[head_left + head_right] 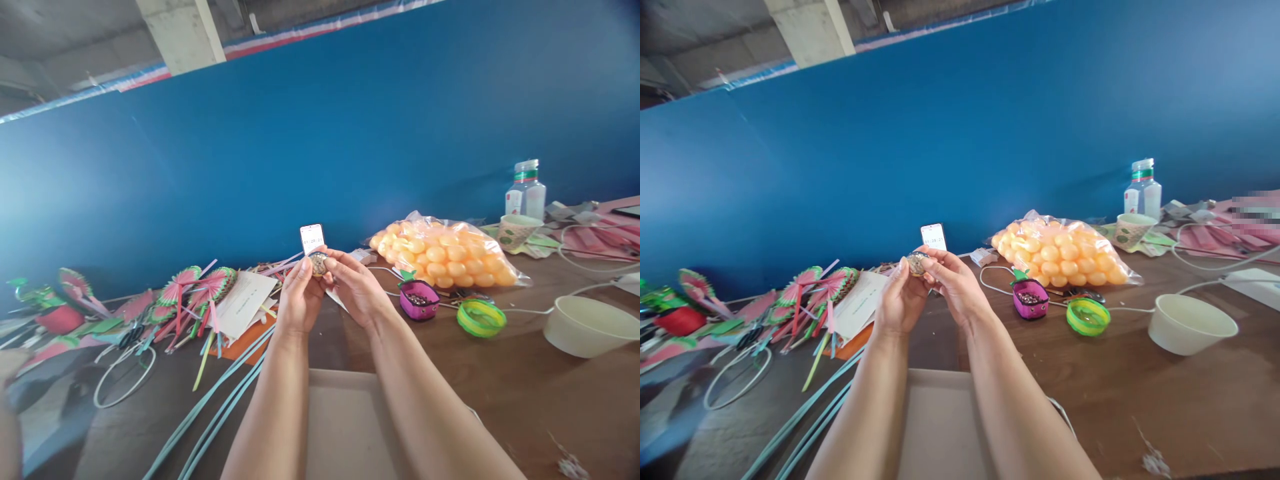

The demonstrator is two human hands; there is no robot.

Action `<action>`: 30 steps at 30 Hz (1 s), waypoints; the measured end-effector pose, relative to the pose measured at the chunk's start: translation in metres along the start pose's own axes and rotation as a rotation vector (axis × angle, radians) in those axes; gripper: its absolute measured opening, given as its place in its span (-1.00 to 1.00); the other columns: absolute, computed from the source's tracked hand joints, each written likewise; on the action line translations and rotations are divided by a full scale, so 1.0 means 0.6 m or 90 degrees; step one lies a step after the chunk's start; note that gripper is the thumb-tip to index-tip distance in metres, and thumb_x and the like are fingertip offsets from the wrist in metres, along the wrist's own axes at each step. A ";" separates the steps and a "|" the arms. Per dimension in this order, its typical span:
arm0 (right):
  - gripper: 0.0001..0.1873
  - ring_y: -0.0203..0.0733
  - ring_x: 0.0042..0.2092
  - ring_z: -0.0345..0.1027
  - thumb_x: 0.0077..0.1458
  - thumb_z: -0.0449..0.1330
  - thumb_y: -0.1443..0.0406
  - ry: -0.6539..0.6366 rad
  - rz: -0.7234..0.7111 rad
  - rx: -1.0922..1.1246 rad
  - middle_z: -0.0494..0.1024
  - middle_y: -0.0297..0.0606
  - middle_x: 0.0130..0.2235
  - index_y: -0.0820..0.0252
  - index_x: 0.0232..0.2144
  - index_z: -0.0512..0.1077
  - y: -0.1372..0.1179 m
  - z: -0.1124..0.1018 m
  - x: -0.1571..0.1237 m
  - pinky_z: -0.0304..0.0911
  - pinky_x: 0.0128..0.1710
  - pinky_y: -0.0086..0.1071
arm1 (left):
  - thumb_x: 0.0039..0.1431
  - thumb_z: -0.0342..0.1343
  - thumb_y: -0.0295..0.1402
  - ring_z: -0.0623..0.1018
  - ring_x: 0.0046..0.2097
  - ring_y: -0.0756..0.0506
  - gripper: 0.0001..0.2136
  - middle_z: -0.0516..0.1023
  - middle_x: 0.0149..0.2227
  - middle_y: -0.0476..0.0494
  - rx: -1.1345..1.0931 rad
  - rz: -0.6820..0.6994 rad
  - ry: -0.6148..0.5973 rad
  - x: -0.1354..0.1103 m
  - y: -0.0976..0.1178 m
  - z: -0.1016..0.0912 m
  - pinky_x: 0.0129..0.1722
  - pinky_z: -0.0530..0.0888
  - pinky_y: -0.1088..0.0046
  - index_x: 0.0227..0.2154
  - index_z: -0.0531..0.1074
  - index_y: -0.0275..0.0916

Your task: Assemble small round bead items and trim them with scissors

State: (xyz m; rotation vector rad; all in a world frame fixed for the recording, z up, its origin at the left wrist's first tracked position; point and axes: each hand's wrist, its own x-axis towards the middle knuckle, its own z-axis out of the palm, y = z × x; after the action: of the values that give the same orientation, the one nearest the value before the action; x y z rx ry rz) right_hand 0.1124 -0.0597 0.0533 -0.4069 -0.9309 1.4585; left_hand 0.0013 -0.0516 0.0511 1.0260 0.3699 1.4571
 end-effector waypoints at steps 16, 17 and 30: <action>-0.48 -0.26 -0.28 0.39 0.06 0.23 -0.08 0.154 0.026 -0.127 0.55 -0.25 -0.28 0.19 -0.12 0.52 0.034 -0.028 0.025 0.28 -0.24 -0.39 | 0.26 0.15 -0.26 0.51 -0.41 0.01 -0.71 0.60 -0.28 -0.23 -0.127 -0.115 0.116 0.010 -0.005 0.001 -0.34 0.49 0.50 -0.06 0.51 -0.34; -0.51 -0.21 -0.22 0.43 0.10 0.19 -0.06 0.192 0.040 -0.208 0.57 -0.21 -0.24 0.19 -0.13 0.51 0.037 -0.036 0.028 0.29 -0.20 -0.35 | 0.27 0.14 -0.27 0.52 -0.41 0.02 -0.72 0.59 -0.27 -0.24 -0.145 -0.126 0.135 0.012 -0.006 -0.001 -0.35 0.49 0.50 -0.06 0.50 -0.35; -0.61 0.15 0.16 0.33 0.17 0.15 0.29 0.183 0.346 -1.143 0.44 0.11 0.10 0.24 0.05 0.43 0.107 -0.084 0.028 0.26 -0.01 -0.14 | 0.31 0.04 -0.34 0.46 -0.51 0.07 -0.85 0.54 -0.25 -0.32 -0.283 -0.251 0.478 0.049 -0.064 -0.087 -0.56 0.46 0.60 -0.23 0.38 -0.34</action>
State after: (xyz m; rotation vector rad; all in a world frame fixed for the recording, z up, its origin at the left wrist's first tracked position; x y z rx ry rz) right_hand 0.1050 -0.0209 -0.0199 -2.2093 -1.7634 0.5310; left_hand -0.0096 0.0010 0.0044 0.0116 0.6977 1.4232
